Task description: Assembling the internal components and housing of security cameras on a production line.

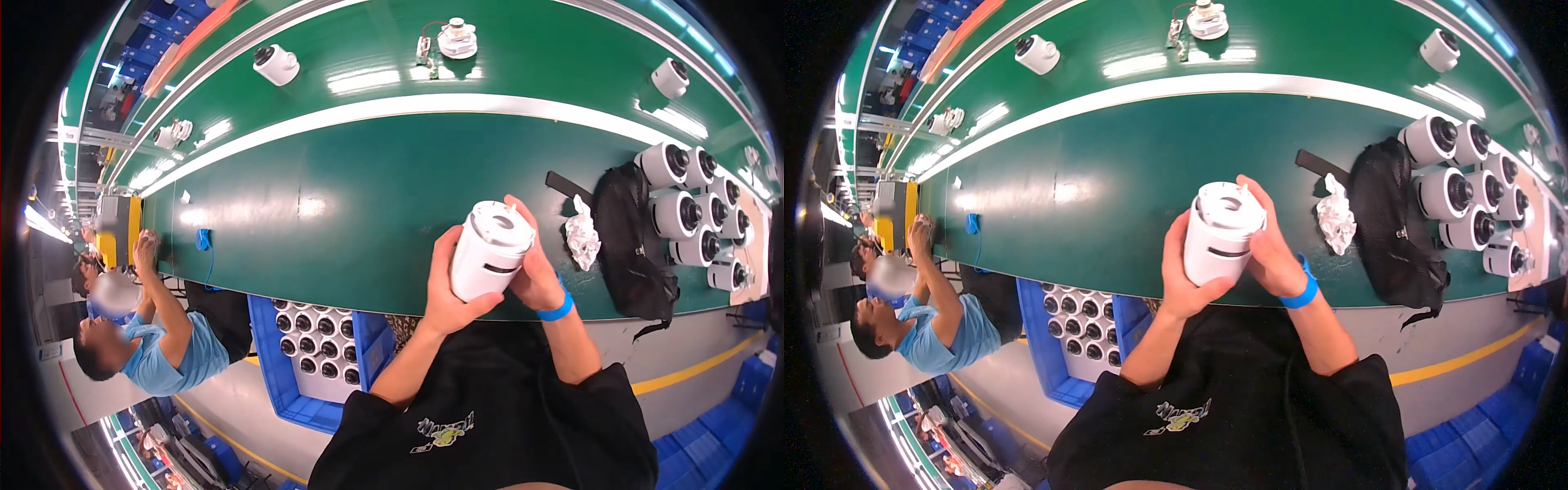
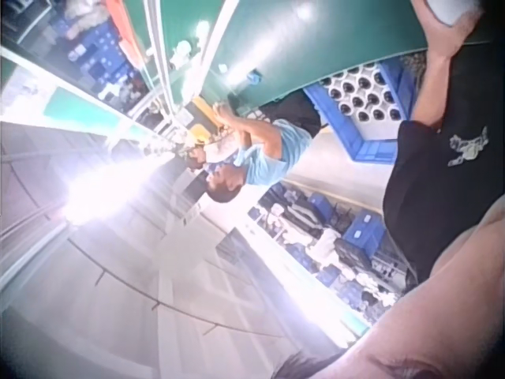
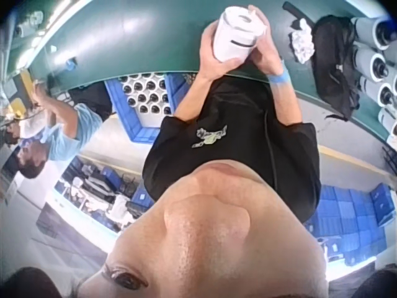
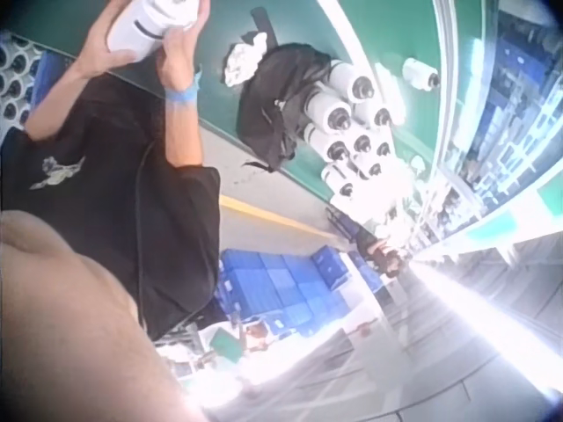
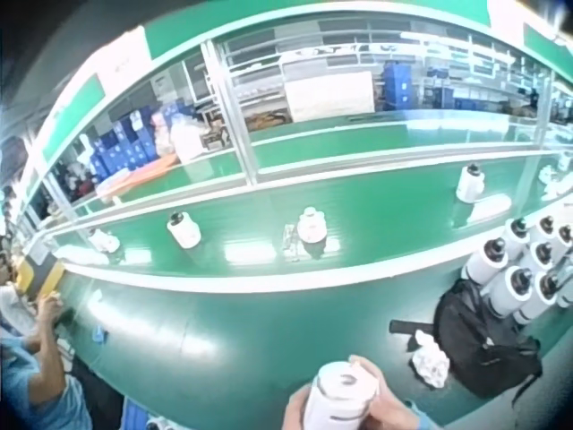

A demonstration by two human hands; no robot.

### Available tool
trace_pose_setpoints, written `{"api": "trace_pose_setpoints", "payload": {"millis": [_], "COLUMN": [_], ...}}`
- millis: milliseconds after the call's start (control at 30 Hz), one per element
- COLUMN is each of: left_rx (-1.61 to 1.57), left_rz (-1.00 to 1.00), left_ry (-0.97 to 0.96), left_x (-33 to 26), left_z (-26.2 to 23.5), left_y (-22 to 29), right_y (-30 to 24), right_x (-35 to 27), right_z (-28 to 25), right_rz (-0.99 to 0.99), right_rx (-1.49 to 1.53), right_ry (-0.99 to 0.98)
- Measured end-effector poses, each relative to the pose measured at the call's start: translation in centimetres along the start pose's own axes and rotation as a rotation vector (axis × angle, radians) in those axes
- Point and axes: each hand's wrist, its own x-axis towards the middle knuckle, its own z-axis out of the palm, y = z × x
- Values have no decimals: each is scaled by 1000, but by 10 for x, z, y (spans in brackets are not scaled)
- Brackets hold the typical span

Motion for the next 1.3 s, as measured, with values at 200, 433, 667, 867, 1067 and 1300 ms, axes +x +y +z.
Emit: {"api": "trace_pose_setpoints", "payload": {"millis": [200, 433, 667, 867, 1067, 1300], "left_rx": [397, 945, 1745, 1987, 1969, 1700], "left_rz": [172, 407, 456, 82, 75, 392], "left_ry": [-282, 25, -235, -337, -374, -492], "left_x": [41, 233, 411, 448, 443, 360], "left_z": [8, -23, -69, -58, -63, -40], "left_y": [6, -12, -23, -33, -18, 57], "right_y": [11, 14, -5, -2, -5, 4], "right_x": [-1, -5, 7, 5, 4, 1], "right_z": [-39, -70, -71, -86, -86, -83], "right_rz": [-126, -230, -426, -445, -467, -642], "right_rx": [171, -8, -268, -352, -469, -503], "right_ry": [87, 280, 210, 218, 178, 280]}}
